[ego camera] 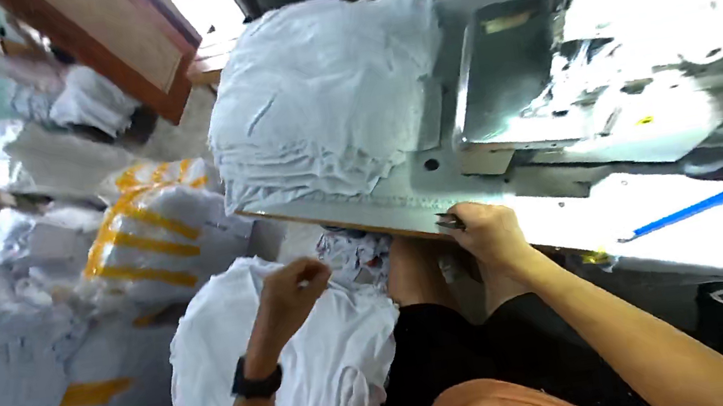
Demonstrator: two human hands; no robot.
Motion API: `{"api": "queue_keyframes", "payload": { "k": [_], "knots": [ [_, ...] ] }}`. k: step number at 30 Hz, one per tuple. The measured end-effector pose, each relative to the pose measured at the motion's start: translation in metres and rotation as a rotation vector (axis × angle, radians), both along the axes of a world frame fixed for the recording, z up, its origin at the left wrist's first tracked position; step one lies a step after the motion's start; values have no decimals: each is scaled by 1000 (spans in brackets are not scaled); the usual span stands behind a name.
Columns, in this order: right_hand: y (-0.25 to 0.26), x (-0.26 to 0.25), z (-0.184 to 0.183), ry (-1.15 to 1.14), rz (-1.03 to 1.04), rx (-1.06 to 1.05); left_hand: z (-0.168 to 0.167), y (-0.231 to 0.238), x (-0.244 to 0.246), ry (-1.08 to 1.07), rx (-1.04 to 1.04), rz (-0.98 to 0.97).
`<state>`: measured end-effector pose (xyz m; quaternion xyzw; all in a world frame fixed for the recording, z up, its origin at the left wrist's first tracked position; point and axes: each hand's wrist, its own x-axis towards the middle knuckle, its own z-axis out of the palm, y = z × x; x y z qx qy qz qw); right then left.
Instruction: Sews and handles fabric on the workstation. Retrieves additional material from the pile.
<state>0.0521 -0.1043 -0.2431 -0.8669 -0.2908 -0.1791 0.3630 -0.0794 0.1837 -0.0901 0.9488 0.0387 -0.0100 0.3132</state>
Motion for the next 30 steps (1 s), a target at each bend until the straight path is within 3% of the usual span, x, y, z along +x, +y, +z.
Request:
{"api": "queue_keyframes", "payload": {
  "k": [5, 7, 10, 12, 17, 22, 26, 30],
  "knots": [
    [6, 0, -15, -144, -156, -108, -19, -70, 134, -407, 131, -278],
    [3, -2, -18, -162, -169, -123, -39, -90, 183, -440, 232, -290],
    [4, 0, -14, -190, -137, -105, -56, -95, 233, -306, 490, -188],
    [5, 0, -13, -217, -147, -108, -64, -90, 244, -370, 673, -171],
    [7, 2, -16, -233, -174, -130, -64, -93, 250, -329, 611, -144],
    [6, 2, -18, -243, -168, -141, -83, -105, 260, -387, 832, -42],
    [6, 2, -18, -253, -170, -135, -74, -108, 262, -311, 759, -36],
    [7, 2, -19, -272, -192, -148, -37, -99, 258, -138, 473, -100]
  ]
}}
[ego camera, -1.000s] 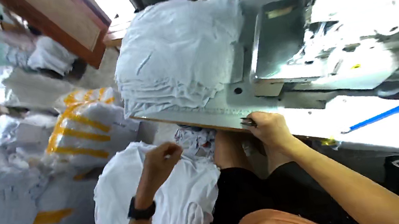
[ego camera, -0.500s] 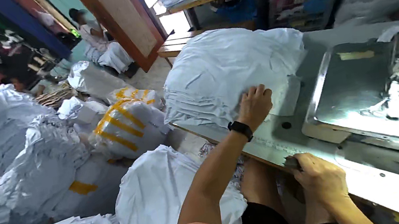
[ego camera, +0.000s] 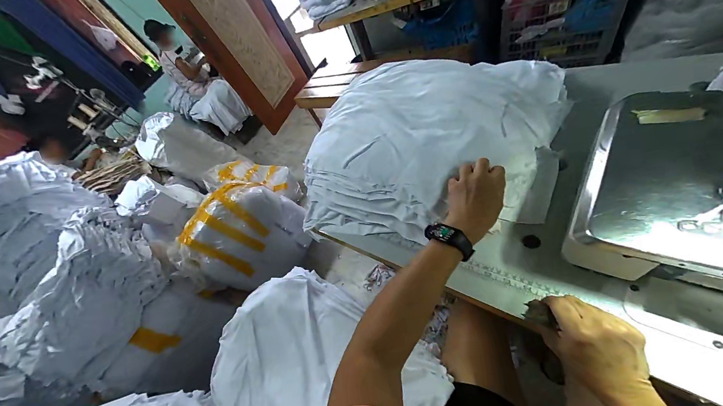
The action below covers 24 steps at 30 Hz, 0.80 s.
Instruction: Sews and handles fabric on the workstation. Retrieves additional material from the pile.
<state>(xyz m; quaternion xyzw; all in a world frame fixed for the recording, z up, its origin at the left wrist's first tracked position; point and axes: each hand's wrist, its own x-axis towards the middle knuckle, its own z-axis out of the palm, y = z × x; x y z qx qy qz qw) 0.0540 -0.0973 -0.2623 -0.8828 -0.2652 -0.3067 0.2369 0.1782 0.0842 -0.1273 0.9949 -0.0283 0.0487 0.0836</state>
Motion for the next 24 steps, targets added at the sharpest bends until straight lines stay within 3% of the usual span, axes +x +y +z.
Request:
{"api": "queue_keyframes", "payload": {
  "k": [3, 5, 7, 11, 14, 16, 18, 21, 24],
  "knots": [
    [-3, -1, 0, 25, 14, -2, 55, 9, 4, -201, -138, -78],
    [-4, -2, 1, 46, 26, 5, 88, 18, 6, -404, -106, -184],
    [-4, -2, 1, 50, 35, 9, 107, 39, 0, -447, -10, -290],
    [-4, -4, 3, 57, 9, -7, 93, 88, -54, -222, -26, -427],
    [-1, -5, 11, 120, -4, 44, 69, 84, -119, -186, -79, -439],
    [2, -3, 23, 294, 64, 190, 53, 76, -146, -121, -147, -493],
    [7, 4, 43, 618, 190, 438, 48, 64, -162, -3, -235, -590],
    [23, 16, 79, 1159, 351, 926, 57, 44, -168, 153, -318, -746],
    [38, 24, 100, 1461, 451, 1253, 69, 35, -159, 250, -333, -825]
  ]
}}
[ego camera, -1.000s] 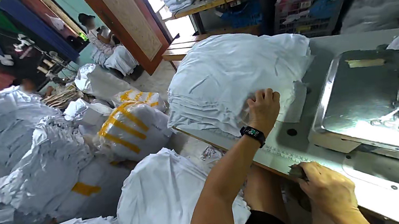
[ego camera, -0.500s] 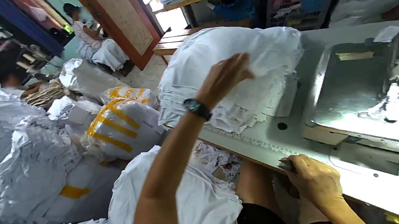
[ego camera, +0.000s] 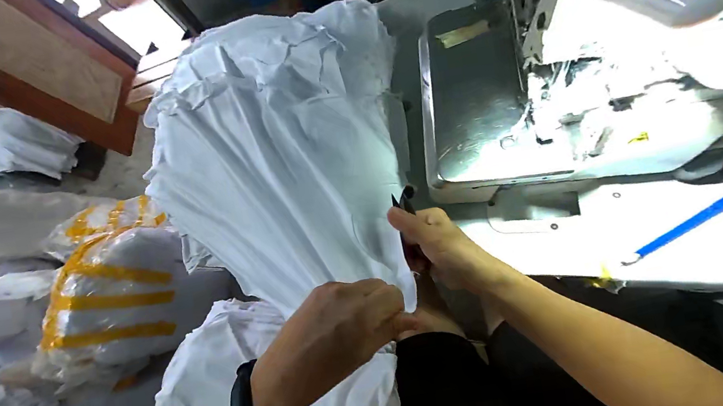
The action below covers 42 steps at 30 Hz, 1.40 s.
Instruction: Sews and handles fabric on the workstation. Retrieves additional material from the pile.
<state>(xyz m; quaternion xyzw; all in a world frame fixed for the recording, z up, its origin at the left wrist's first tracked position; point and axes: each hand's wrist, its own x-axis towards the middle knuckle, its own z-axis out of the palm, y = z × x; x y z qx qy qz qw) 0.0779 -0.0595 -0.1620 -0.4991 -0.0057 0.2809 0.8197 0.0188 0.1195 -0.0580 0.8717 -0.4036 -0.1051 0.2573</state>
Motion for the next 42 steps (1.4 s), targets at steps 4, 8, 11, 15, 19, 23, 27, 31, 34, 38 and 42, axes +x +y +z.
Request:
{"api": "queue_keyframes", "payload": {
  "k": [4, 8, 11, 15, 19, 23, 27, 31, 34, 38, 42],
  "knots": [
    [8, -5, 17, -17, -141, -13, 31, 8, 32, 119, -74, 90],
    [-4, -22, 30, -893, -265, -490, 12, 10, 102, -293, 303, 404],
    [-51, -4, 44, -1177, -449, -976, 24, 31, 131, -434, 320, 627],
    [-62, -8, 38, -1202, -474, -1081, 77, 29, 115, -442, 306, 797],
    [-68, -33, 15, -1078, -316, -752, 83, -36, 116, -876, -157, 711],
    [-128, -57, 0, -754, -68, -596, 13, -90, 164, -495, -454, 189],
    [-143, -71, -26, -467, -139, -612, -40, -115, 168, -325, -370, 134],
    [-145, -75, -38, -392, -137, -512, -38, -106, 164, -142, -236, 182],
    [-144, -71, -28, -305, -159, -372, -26, -119, 166, -1, -79, 348],
    [-123, -72, -9, -180, -267, -245, -36, -151, 183, -156, -87, 455],
    [-150, -94, -8, -562, -307, -555, -40, -130, 162, -205, -106, 323]
  ]
}}
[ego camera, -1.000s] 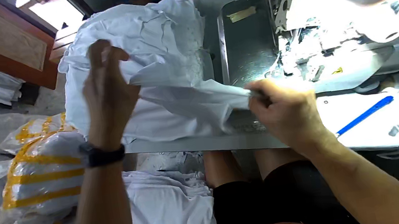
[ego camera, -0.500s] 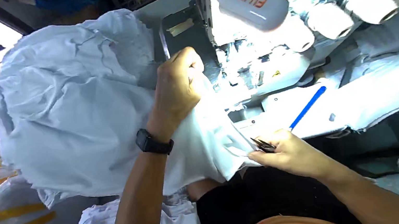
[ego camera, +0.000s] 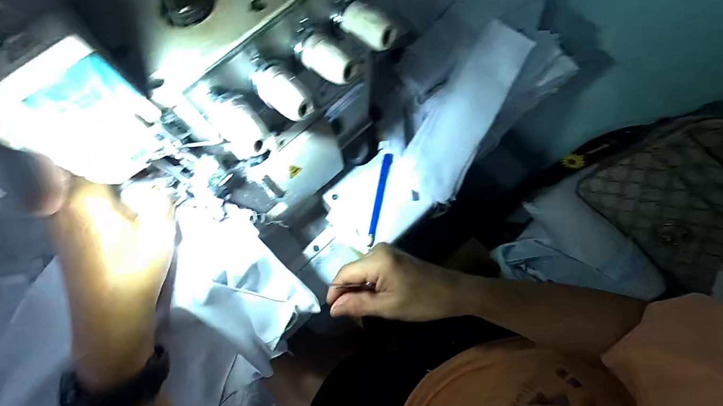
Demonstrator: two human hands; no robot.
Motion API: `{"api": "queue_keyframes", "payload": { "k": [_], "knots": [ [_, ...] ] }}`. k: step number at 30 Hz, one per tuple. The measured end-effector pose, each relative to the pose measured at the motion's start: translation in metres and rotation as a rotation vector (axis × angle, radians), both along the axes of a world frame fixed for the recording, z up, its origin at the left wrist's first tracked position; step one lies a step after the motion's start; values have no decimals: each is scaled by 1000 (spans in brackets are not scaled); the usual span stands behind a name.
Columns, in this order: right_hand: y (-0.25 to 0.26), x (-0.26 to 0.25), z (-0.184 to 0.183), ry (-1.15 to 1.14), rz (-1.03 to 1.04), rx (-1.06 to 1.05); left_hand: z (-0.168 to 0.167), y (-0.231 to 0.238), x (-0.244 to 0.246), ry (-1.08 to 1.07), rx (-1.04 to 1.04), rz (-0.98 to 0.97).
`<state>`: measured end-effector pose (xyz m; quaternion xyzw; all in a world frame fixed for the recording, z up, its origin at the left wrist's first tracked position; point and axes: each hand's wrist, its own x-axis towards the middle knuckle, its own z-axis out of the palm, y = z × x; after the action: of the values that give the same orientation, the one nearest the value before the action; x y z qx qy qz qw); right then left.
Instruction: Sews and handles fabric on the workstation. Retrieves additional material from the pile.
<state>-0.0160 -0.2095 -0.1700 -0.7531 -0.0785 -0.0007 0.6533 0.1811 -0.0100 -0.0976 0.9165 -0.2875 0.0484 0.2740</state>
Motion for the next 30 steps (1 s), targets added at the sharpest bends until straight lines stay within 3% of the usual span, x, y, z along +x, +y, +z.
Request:
{"api": "queue_keyframes", "payload": {
  "k": [6, 12, 17, 22, 24, 26, 28, 30],
  "knots": [
    [-96, -27, 6, -211, -495, -614, 10, 29, -68, -144, -74, 30],
    [-110, -30, -30, -268, -545, -893, 2, 15, -122, -133, -149, 13],
    [-120, -27, -24, -199, -507, -719, 2, 17, -132, -61, -206, -59],
    [-127, -25, -18, -128, -438, -683, 2, 11, -138, 30, -241, -184],
    [-133, -23, -12, -169, -510, -677, 2, 9, -142, 53, -256, -213],
    [-143, -19, 8, -317, -736, -625, 6, 7, -147, 67, -302, -226],
    [-148, -19, 44, -407, -831, -413, 12, 0, -155, 78, -402, -238],
    [-137, -22, 74, -409, -740, -153, 13, -20, -166, 76, -515, -269]
  ]
}}
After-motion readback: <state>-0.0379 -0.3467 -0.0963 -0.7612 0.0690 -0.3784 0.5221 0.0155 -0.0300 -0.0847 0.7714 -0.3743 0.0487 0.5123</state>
